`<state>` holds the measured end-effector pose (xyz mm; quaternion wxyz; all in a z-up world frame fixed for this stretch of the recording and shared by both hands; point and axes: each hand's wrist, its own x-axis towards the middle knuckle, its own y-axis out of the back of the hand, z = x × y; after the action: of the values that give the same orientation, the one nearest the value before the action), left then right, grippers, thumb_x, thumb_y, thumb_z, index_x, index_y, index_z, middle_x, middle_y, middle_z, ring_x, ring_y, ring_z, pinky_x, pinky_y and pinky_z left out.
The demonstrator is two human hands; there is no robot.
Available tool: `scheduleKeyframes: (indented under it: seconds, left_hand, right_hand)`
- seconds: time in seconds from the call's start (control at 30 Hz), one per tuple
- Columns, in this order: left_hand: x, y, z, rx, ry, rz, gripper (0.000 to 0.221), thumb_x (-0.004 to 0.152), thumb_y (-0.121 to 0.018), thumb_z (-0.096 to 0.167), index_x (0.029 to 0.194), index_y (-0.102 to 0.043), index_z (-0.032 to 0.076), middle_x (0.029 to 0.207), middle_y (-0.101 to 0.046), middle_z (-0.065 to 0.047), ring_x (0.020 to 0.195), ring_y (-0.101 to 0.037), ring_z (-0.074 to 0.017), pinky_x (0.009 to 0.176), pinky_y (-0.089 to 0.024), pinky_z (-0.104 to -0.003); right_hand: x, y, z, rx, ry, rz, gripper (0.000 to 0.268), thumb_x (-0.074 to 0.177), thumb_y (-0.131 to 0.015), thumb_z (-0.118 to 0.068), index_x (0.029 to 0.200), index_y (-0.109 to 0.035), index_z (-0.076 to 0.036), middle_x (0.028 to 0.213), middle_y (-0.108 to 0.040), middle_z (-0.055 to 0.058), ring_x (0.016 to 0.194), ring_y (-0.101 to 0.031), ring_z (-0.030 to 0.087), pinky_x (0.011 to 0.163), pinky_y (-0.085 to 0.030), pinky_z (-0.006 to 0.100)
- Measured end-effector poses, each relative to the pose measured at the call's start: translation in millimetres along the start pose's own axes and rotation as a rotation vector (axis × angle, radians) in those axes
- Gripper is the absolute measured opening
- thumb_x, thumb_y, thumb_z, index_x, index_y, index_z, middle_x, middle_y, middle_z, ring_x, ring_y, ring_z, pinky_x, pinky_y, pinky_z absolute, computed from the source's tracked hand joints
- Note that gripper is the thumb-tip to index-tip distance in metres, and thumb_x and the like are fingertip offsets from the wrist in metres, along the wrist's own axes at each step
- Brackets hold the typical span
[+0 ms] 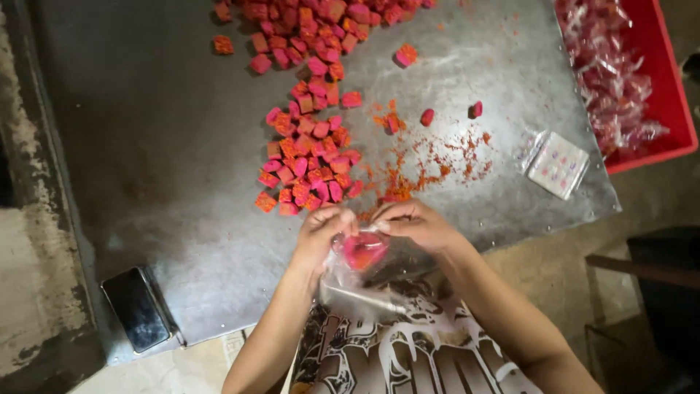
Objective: The person opens a plastic bag and fills it with pink and orange food pieces from a pile on a metal table. They repeat this process, twisting the bags closed and setting them aside.
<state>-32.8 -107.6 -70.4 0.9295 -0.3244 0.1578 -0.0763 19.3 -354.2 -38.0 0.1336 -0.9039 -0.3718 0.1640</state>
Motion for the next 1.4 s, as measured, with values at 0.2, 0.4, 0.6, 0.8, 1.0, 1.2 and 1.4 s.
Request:
scheduleKeyframes:
  seconds: [0.2,0.4,0.6,0.8,1.0,1.2,1.4]
  left_hand:
    - [-10,-24,28,0.361,0.129,-0.203,0.023,0.084,-0.065,-0.013,0.102,-0.074,-0.002,0.101,-0.076,-0.006,0.098,-0.07,-0.0141,0.092,-0.056,-0.029]
    - [5,-52,49,0.45,0.157,-0.121,0.081,0.069,-0.071,-0.01,0.141,-0.045,0.015,0.119,-0.068,0.004,0.109,-0.067,-0.0113,0.092,-0.055,-0.029]
    - [-7,-60,17,1.383,-0.442,0.062,0.031,0.088,-0.07,0.006,0.117,-0.071,0.015,0.096,-0.073,-0.011,0.085,-0.073,-0.0331,0.074,-0.059,-0.042]
    - [-3,-48,-3,1.129,-0.344,0.137,0.026,0.081,-0.06,-0.003,0.103,-0.07,0.008,0.105,-0.069,-0.012,0.093,-0.072,-0.0305,0.081,-0.058,-0.04]
    - [-1,-59,-1,0.954,-0.261,-0.127,0.039,0.07,-0.073,-0.002,0.108,-0.066,0.002,0.1,-0.064,-0.012,0.091,-0.066,-0.0288,0.078,-0.052,-0.036]
    - [-9,-83,27,1.105,-0.667,-0.046,0.008,0.093,-0.076,0.011,0.101,-0.075,0.012,0.085,-0.066,-0.005,0.074,-0.067,-0.0222,0.066,-0.055,-0.032]
    - [-10,-86,32,1.169,-0.678,-0.047,0.012,0.092,-0.072,0.008,0.102,-0.078,0.011,0.082,-0.063,-0.007,0.07,-0.064,-0.0228,0.064,-0.053,-0.034]
  right_hand:
    - [-4,-49,-69,-0.614,0.207,-0.109,0.009,0.097,-0.071,-0.015,0.097,-0.07,-0.006,0.099,-0.073,0.01,0.092,-0.071,0.022,0.085,-0.055,0.031]
    - [12,-60,-24,-1.176,0.456,0.219,0.005,0.093,-0.065,-0.012,0.097,-0.065,-0.008,0.087,-0.066,0.011,0.077,-0.064,0.034,0.07,-0.051,0.041]
    - [12,-26,64,-0.054,-0.168,0.517,0.009,0.098,-0.065,-0.012,0.104,-0.066,-0.006,0.073,-0.059,0.005,0.059,-0.055,0.017,0.055,-0.046,0.033]
    - [-2,-45,32,-0.299,-0.154,0.661,0.013,0.092,-0.068,-0.019,0.102,-0.072,-0.012,0.08,-0.066,-0.001,0.067,-0.063,0.012,0.063,-0.052,0.03]
    - [-10,-37,-24,-0.81,0.301,0.292,0.011,0.095,-0.072,-0.017,0.094,-0.069,-0.007,0.098,-0.059,0.008,0.089,-0.059,0.016,0.076,-0.05,0.031]
    - [-22,-19,-1,-0.024,-0.084,0.327,0.016,0.097,-0.057,-0.014,0.103,-0.068,-0.003,0.101,-0.068,0.004,0.091,-0.062,0.014,0.085,-0.05,0.03]
    - [-21,20,77,0.565,-0.329,0.698,0.018,0.089,-0.056,-0.001,0.102,-0.068,0.0,0.097,-0.07,0.013,0.088,-0.067,0.021,0.08,-0.057,0.036]
